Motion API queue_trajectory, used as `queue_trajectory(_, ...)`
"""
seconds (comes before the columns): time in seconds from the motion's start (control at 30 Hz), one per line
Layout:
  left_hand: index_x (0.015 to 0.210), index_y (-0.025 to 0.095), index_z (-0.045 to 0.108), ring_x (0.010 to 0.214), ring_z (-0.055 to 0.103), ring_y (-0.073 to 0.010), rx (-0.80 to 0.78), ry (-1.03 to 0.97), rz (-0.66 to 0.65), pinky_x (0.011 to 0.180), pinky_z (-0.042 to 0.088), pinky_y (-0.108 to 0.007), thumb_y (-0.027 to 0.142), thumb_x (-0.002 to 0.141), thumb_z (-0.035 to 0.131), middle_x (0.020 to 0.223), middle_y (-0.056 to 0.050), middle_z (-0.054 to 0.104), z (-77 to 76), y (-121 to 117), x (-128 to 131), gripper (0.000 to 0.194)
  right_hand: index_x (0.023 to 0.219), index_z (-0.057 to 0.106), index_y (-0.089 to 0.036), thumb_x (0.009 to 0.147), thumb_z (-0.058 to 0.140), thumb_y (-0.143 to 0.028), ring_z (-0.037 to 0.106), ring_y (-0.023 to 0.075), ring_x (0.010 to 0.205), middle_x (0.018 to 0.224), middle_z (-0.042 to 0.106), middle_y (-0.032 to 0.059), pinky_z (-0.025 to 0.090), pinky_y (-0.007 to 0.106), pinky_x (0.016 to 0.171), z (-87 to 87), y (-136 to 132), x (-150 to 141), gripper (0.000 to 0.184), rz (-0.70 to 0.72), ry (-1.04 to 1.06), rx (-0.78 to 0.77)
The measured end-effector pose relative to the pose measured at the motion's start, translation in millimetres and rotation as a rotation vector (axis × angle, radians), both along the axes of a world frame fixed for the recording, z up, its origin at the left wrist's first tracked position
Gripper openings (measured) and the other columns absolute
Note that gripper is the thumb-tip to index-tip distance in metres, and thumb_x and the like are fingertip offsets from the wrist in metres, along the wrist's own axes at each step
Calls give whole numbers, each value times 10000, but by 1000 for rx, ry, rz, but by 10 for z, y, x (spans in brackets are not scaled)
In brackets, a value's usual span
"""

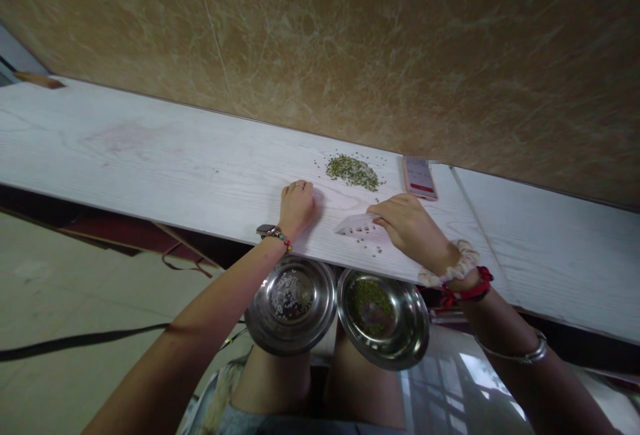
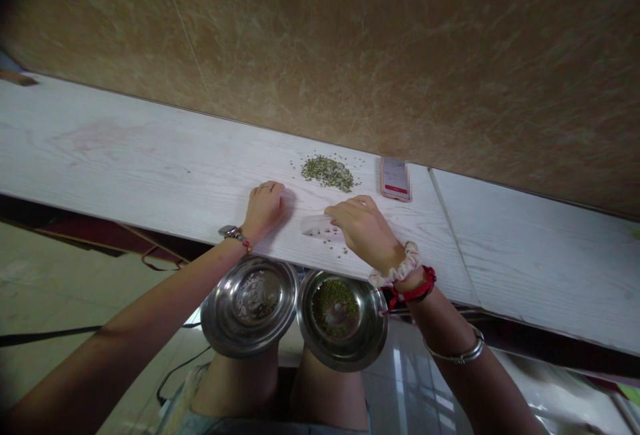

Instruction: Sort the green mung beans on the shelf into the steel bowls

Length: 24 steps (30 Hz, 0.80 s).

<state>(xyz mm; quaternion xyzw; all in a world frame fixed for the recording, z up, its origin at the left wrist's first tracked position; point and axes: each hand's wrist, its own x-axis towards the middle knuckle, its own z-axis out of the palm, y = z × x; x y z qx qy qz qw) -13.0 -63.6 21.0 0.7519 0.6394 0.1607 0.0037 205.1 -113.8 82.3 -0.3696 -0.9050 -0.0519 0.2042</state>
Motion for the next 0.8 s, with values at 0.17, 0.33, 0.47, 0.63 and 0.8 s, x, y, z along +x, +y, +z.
queue_trajectory(0.17, 1091, 84, 615, 1074, 569, -296, -6, 11, -40, 916, 437, -421, 83, 874, 380, 1119, -181, 632, -10, 13, -1, 319, 939, 648, -198, 868, 452, -108, 633, 186, 790, 837, 728, 48, 407, 357, 805, 18, -124, 50, 228, 27, -11, 9)
queue_trajectory(0.33, 1086, 58, 614, 1049, 578, -305, -33, 22, -55, 897, 447, -421, 90, 877, 383, 1092, -195, 632, 9, 16, 2, 314, 915, 645, -192, 873, 454, -114, 628, 180, 764, 815, 726, 46, 410, 346, 786, 43, -226, 87, 211, 50, -13, 45)
queue_trajectory(0.47, 1089, 54, 614, 1053, 577, -305, -28, 34, -58, 895, 453, -416, 87, 874, 383, 1087, -193, 632, 14, 14, 7, 317, 910, 639, -176, 875, 458, -109, 628, 173, 754, 805, 726, 45, 413, 342, 799, 64, -317, 114, 196, 73, -17, 60)
queue_trajectory(0.63, 1086, 60, 617, 1057, 577, -295, -19, 39, -52, 891, 457, -394, 85, 871, 383, 1080, -183, 634, 23, 11, 13, 319, 912, 635, -190, 878, 457, -102, 632, 163, 749, 801, 728, 26, 417, 340, 811, 86, -443, 145, 202, 44, -34, 37)
queue_trajectory(0.8, 1078, 59, 620, 1047, 575, -292, -35, 26, -52, 885, 456, -390, 85, 860, 375, 1073, -183, 631, 24, 13, 14, 329, 924, 641, -178, 865, 472, -92, 627, 154, 744, 796, 722, 20, 420, 335, 800, 108, -548, 193, 198, 69, -37, 45)
